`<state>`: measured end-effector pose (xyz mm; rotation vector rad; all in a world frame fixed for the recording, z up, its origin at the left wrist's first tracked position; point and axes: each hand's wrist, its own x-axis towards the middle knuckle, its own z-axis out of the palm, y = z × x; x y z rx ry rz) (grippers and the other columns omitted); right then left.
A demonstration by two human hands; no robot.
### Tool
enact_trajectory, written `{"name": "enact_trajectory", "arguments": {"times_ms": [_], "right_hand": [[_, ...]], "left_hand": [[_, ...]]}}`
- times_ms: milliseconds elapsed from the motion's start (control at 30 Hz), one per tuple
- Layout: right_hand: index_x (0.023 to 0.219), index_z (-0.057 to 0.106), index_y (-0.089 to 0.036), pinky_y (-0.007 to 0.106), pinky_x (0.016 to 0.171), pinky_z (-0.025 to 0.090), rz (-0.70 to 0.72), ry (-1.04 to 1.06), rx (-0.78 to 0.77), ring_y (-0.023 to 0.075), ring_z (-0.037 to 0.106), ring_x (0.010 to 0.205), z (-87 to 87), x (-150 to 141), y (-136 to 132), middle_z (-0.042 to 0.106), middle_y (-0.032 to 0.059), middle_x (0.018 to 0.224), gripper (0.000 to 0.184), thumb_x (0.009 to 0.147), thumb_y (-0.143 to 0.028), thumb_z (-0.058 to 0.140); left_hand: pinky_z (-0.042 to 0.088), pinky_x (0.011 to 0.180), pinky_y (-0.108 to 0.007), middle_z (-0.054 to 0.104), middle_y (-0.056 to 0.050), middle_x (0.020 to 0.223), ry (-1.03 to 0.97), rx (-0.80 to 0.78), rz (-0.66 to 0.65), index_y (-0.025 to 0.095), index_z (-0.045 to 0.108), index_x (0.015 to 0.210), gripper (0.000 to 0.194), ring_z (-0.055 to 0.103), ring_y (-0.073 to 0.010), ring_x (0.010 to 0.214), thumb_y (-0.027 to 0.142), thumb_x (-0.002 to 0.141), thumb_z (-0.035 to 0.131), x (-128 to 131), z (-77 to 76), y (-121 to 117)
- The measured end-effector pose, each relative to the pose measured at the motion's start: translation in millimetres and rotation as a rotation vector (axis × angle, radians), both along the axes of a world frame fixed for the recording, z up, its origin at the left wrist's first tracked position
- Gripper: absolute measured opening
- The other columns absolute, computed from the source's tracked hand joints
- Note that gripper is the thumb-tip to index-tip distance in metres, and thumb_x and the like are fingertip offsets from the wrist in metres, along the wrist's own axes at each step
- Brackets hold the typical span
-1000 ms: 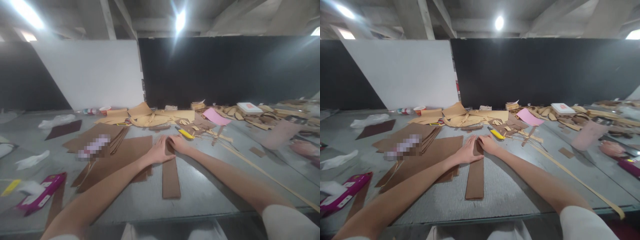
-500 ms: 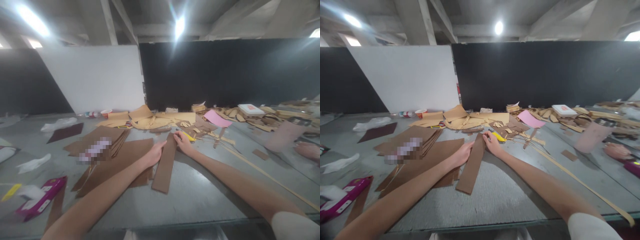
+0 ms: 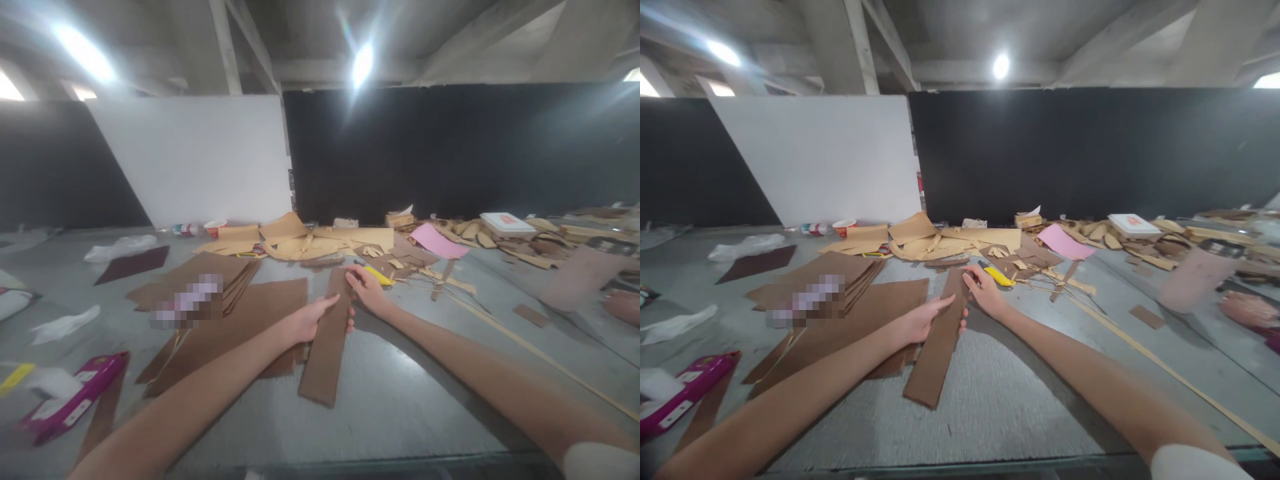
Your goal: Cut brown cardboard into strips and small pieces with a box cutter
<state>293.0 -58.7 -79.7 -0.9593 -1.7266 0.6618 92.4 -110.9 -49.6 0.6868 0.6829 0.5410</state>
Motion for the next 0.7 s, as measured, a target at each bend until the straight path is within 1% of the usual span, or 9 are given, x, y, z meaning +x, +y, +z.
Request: {"name": "enact_trajectory", "arguments": {"times_ms": [67, 133, 233, 300, 367, 433, 567, 700], "right_hand": [[0.122, 0.066, -0.023, 0.032, 0.073, 0.053, -0.011, 0.022, 0.009, 0.0202, 0.062, 0.083, -0.5, 0, 3, 0.065, 0.003, 0.091, 0.038, 0.105, -0.052, 0.047], [0.121, 0.066, -0.022, 0.032, 0.073, 0.053, -0.02, 0.068, -0.006, 0.0197, 0.062, 0.08, -1.7, 0, 7, 0.066, 0.0025, 0.089, 0.04, 0.104, -0.053, 0.047], [0.107, 0.068, -0.021, 0.031, 0.07, 0.052, 0.002, 0.122, -0.039, 0.0192, 0.061, 0.076, -5.5, 0, 12, 0.067, 0.003, 0.085, 0.04, 0.101, -0.057, 0.053], [0.096, 0.068, -0.021, 0.03, 0.066, 0.05, 0.049, 0.158, -0.078, 0.0184, 0.06, 0.073, -8.8, -1, 15, 0.067, 0.0026, 0.081, 0.041, 0.097, -0.061, 0.059], [0.09, 0.067, -0.021, 0.03, 0.063, 0.049, 0.092, 0.2, -0.121, 0.0173, 0.059, 0.068, -11.6, -2, 16, 0.066, 0.0015, 0.077, 0.043, 0.094, -0.064, 0.064], [0.092, 0.068, -0.021, 0.029, 0.061, 0.049, 0.112, 0.232, -0.141, 0.0168, 0.058, 0.066, -12.9, -3, 17, 0.065, 0.0007, 0.075, 0.044, 0.093, -0.065, 0.066], [0.109, 0.07, -0.021, 0.029, 0.064, 0.051, 0.087, 0.24, -0.107, 0.0169, 0.061, 0.069, -11.2, -3, 15, 0.067, 0.0, 0.078, 0.045, 0.089, -0.061, 0.073], [0.105, 0.072, -0.019, 0.029, 0.064, 0.051, 0.046, 0.218, -0.111, 0.0168, 0.064, 0.07, -10.0, -2, 15, 0.07, 0.001, 0.078, 0.044, 0.085, -0.058, 0.078]], "left_hand": [[0.061, 0.067, -0.032, 0.075, -0.005, 0.087, -0.012, 0.049, 0.022, 0.018, 0.064, 0.127, 0.03, 0.075, -0.0201, 0.067, 0.038, 0.107, 0.057, 0, -3.2, 0], [0.06, 0.063, -0.031, 0.073, -0.005, 0.086, -0.025, 0.09, 0.047, 0.018, 0.062, 0.132, 0.032, 0.073, -0.0193, 0.064, 0.038, 0.109, 0.054, 0, -6.7, 0], [0.059, 0.061, -0.031, 0.073, -0.006, 0.086, -0.007, 0.127, 0.085, 0.018, 0.06, 0.135, 0.034, 0.074, -0.0206, 0.064, 0.039, 0.108, 0.055, 0, -9.9, 1], [0.06, 0.061, -0.032, 0.073, -0.007, 0.087, 0.012, 0.13, 0.081, 0.017, 0.059, 0.134, 0.034, 0.075, -0.0221, 0.066, 0.039, 0.108, 0.054, 0, -10.7, 1], [0.06, 0.06, -0.033, 0.074, -0.007, 0.088, 0.017, 0.133, 0.077, 0.016, 0.06, 0.133, 0.034, 0.075, -0.0228, 0.066, 0.039, 0.108, 0.053, 0, -10.9, 1], [0.06, 0.06, -0.032, 0.074, -0.008, 0.091, 0.011, 0.143, 0.08, 0.016, 0.06, 0.132, 0.033, 0.076, -0.023, 0.067, 0.038, 0.108, 0.054, 0, -11.3, 1], [0.06, 0.061, -0.033, 0.075, -0.008, 0.093, -0.007, 0.148, 0.07, 0.016, 0.062, 0.13, 0.033, 0.076, -0.0229, 0.068, 0.038, 0.107, 0.057, -1, -13.2, 1], [0.061, 0.065, -0.033, 0.075, -0.008, 0.093, -0.007, 0.123, 0.085, 0.015, 0.063, 0.128, 0.031, 0.076, -0.0223, 0.069, 0.037, 0.107, 0.058, 0, -15.1, 2]]}}
